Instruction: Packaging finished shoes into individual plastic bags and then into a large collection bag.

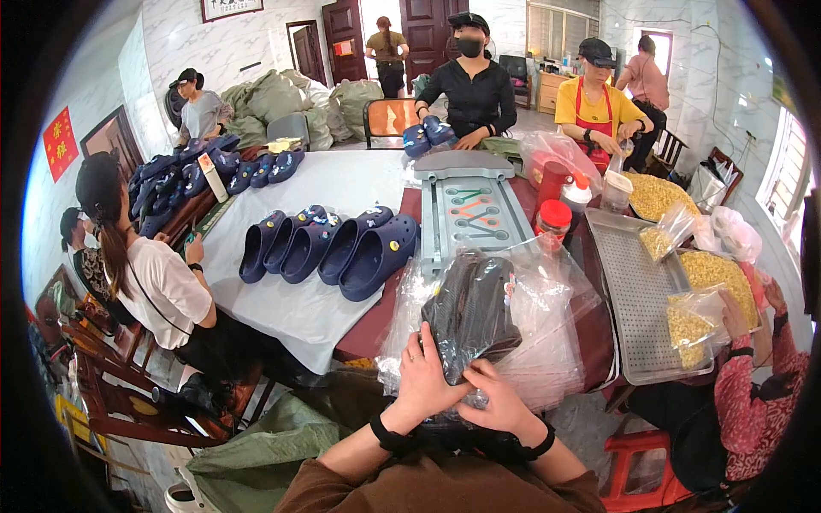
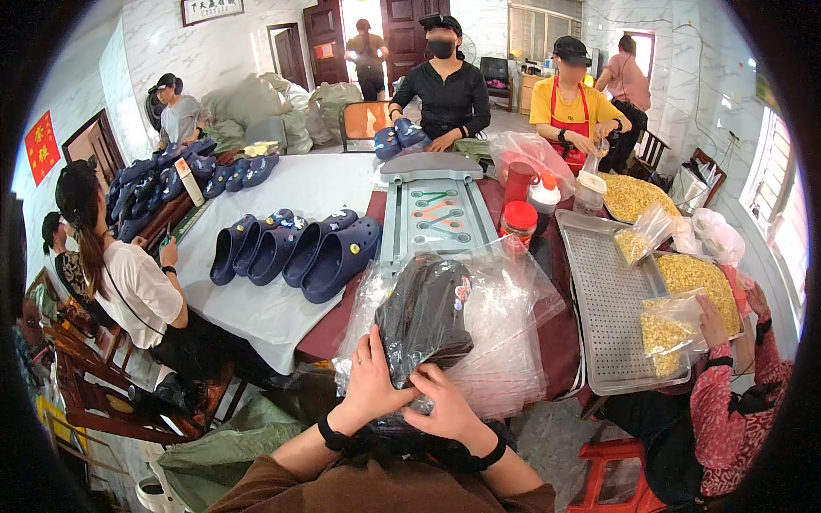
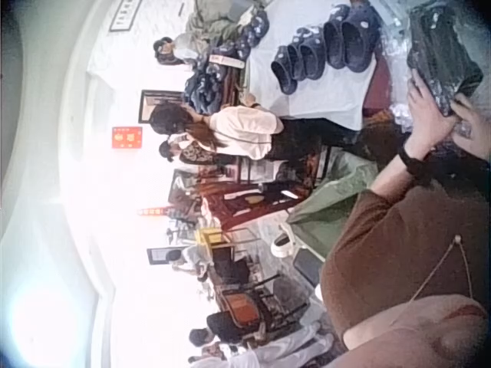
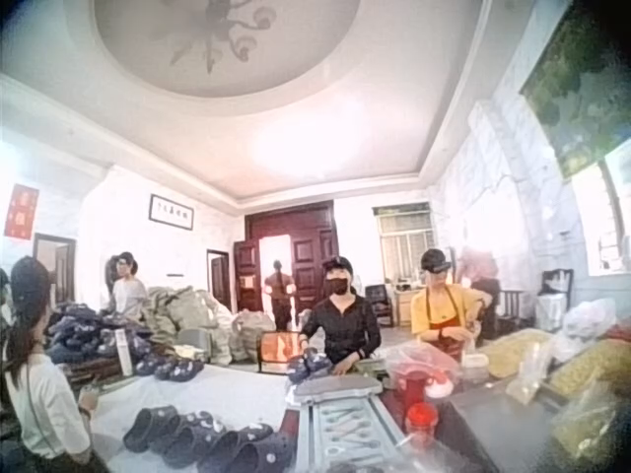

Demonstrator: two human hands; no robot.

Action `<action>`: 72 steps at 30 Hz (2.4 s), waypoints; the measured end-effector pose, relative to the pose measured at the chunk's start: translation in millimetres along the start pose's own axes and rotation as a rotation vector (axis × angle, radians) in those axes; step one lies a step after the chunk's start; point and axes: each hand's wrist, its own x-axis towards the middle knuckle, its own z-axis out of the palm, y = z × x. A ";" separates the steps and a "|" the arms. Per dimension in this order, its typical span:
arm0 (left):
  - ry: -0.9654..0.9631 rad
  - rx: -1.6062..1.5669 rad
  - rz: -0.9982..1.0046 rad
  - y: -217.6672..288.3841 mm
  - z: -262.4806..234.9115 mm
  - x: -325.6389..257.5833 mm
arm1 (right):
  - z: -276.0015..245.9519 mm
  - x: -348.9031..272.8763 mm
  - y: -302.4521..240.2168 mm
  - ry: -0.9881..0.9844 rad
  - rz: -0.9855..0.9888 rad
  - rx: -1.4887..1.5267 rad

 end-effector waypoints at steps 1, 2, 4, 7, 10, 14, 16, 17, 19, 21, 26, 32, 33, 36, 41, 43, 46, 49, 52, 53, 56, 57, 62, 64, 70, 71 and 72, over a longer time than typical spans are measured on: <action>-0.001 0.001 -0.005 -2.6 -1.0 0.6 | 1.8 0.3 0.7 -0.002 -0.009 -0.012; 0.016 -0.023 0.015 -7.1 -0.7 1.9 | 3.2 0.4 0.8 -0.005 -0.017 -0.025; 0.030 -0.048 0.031 -13.5 2.0 3.2 | 3.4 1.5 -2.1 0.004 -0.036 -0.058; 0.070 -0.078 0.031 -19.0 3.9 3.9 | 2.7 4.4 -8.5 0.029 -0.069 -0.113; 0.062 -0.160 0.005 -24.4 2.0 5.7 | -2.9 7.4 -17.3 0.038 -0.080 -0.120; 0.072 -0.331 -0.022 -36.3 -1.9 11.4 | -24.6 0.2 -10.6 0.106 -0.011 -0.189; 0.078 -0.419 -0.046 -44.1 -3.2 13.6 | -33.5 -2.8 7.6 0.254 -0.016 -0.278; 0.075 -0.422 -0.049 -49.9 -3.3 14.8 | -35.4 -2.7 14.0 0.404 -0.027 -0.368; 0.041 -0.592 -0.115 -59.7 -4.3 16.6 | -39.8 7.6 13.8 0.468 -0.037 -0.456; 0.052 -0.641 -0.131 -63.8 -5.6 18.1 | -38.7 10.3 15.2 0.536 -0.045 -0.551; -0.005 -1.228 -0.199 -56.9 -21.0 25.7 | -32.1 2.4 23.9 0.314 0.138 -0.647; -0.037 -1.366 -0.206 -59.2 -21.9 27.0 | -30.5 4.2 30.0 0.366 0.125 -0.562; -0.043 -1.362 -0.207 -59.4 -21.8 26.8 | -30.6 5.3 29.8 0.368 0.126 -0.563; -0.037 -1.340 -0.215 -58.0 -21.3 24.8 | -26.5 10.2 24.9 0.331 0.027 -0.592; -0.023 -1.302 -0.238 -60.5 -20.0 22.3 | -8.5 14.6 4.2 0.185 -0.192 -0.633; -0.061 -1.276 -0.194 -58.4 -23.5 22.7 | -0.9 13.7 5.1 0.135 -0.219 -0.651; -0.063 -1.135 -0.191 -58.1 -25.8 25.7 | 12.5 9.7 10.3 -0.016 -0.192 -0.680; -0.023 -0.584 -0.188 -57.2 -29.5 24.1 | 16.0 1.6 9.6 -0.153 -0.214 -0.573; -0.065 -0.305 -0.056 -51.5 -36.7 30.0 | -4.5 -1.2 -14.5 -0.186 -0.250 -0.272; -0.065 -0.306 -0.058 -47.8 -38.2 28.7 | -17.7 -0.1 -29.9 -0.180 -0.213 -0.087; -0.099 -0.116 -0.032 -33.3 -42.4 25.4 | -57.4 -3.8 -31.4 0.369 -0.445 -0.189; -0.096 -0.116 -0.032 -34.2 -43.0 23.8 | -70.3 -5.0 -24.0 0.572 -0.412 -0.282; -0.120 -0.117 0.038 -38.3 -46.7 21.8 | -103.5 9.8 12.0 0.843 -0.029 -0.165; -0.128 -0.122 0.042 -44.8 -46.7 20.3 | -103.4 9.0 25.2 0.682 0.133 0.020; -0.099 -0.326 -0.016 -68.3 -81.9 7.3 | -76.3 -4.7 59.9 0.462 0.452 0.123; -0.109 -0.410 -0.058 -71.9 -99.8 3.3 | -73.4 -11.3 74.7 0.425 0.428 -0.113; -0.098 -0.438 -0.111 -80.0 -118.3 -3.6 | -74.0 -20.7 87.8 0.369 0.480 -0.120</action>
